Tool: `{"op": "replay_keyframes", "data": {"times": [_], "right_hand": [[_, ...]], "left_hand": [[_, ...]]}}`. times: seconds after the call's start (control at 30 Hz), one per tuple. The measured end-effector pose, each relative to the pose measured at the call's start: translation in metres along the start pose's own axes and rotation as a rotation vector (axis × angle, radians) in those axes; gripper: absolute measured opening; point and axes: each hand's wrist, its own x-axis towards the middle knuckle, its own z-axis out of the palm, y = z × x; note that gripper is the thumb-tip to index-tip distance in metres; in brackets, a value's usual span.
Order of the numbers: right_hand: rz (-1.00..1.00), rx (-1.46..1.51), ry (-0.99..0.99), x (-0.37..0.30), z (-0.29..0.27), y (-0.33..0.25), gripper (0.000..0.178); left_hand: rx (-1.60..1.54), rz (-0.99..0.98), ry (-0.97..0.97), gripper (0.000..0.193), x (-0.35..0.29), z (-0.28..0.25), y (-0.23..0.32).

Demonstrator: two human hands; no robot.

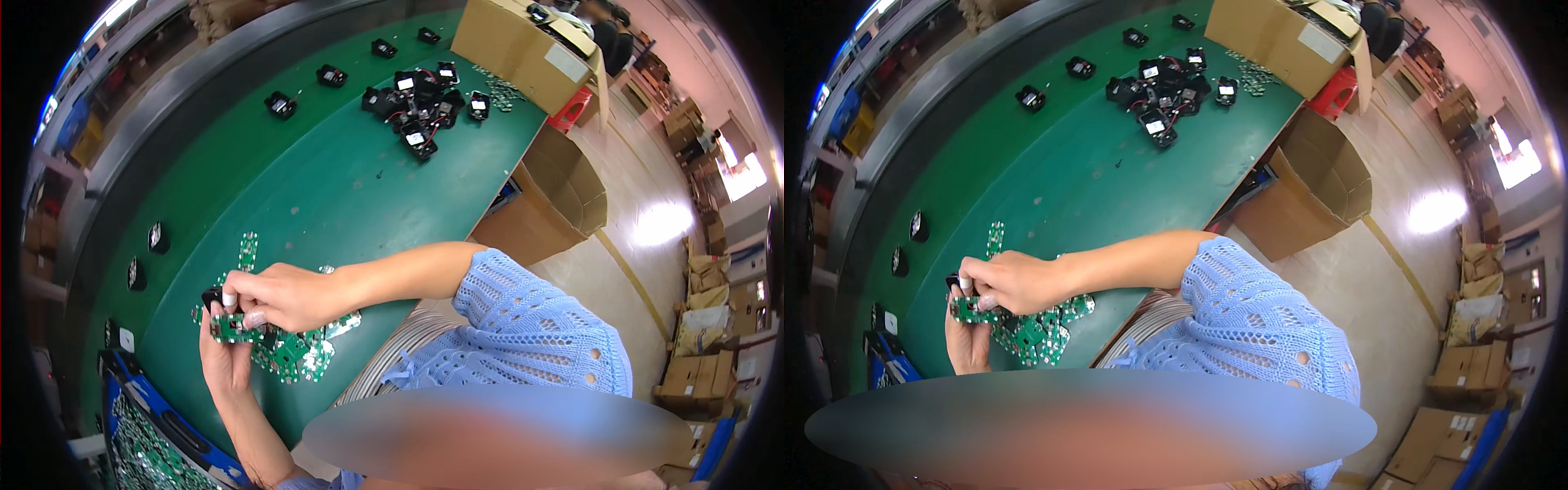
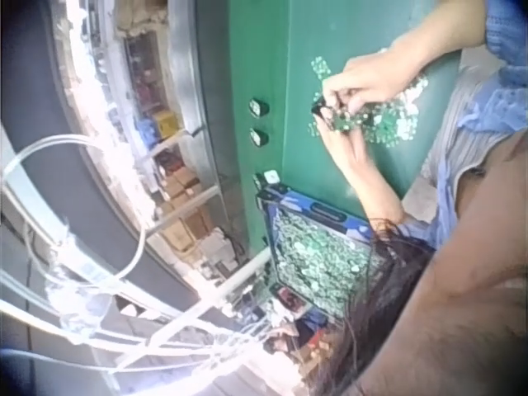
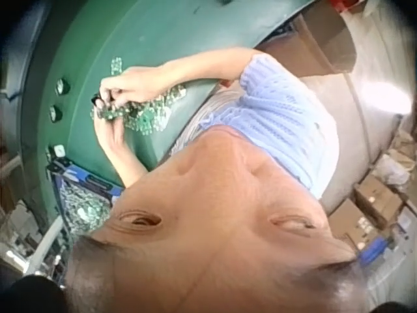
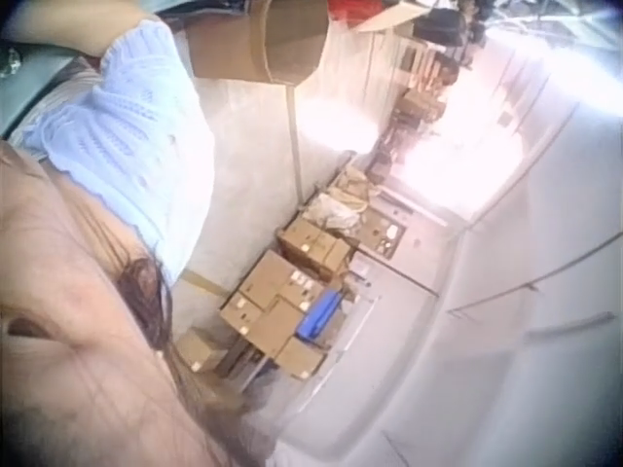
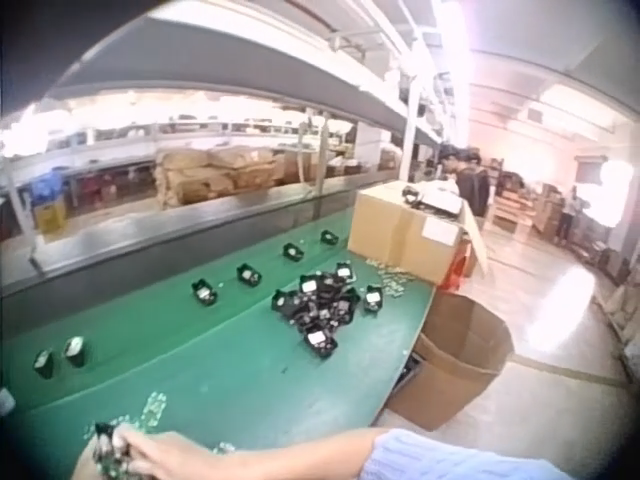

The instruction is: The person picks up a black plastic housing and a circuit board, fits the board into the housing by hand, and presses them together. They place the assembled unit onto the green surface and repeat the process with another housing and circuit board.

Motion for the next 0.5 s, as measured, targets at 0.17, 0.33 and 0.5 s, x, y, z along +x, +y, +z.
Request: {"op": "replay_keyframes", "data": {"times": [0.17,0.33,0.5], "right_hand": [[-0.286,-0.134,0.114,-0.001,0.007,0.008,0.019],[-0.538,-0.648,0.195,-0.004,0.007,0.016,0.015],[-0.653,-0.642,0.193,0.008,-0.004,0.02,0.01]], "left_hand": [[0.107,0.085,0.056,0.025,-0.006,0.012,-0.004],[0.141,0.176,0.102,0.027,-0.007,0.006,-0.014],[0.125,0.208,0.181,0.035,-0.012,0.006,-0.02]]}}
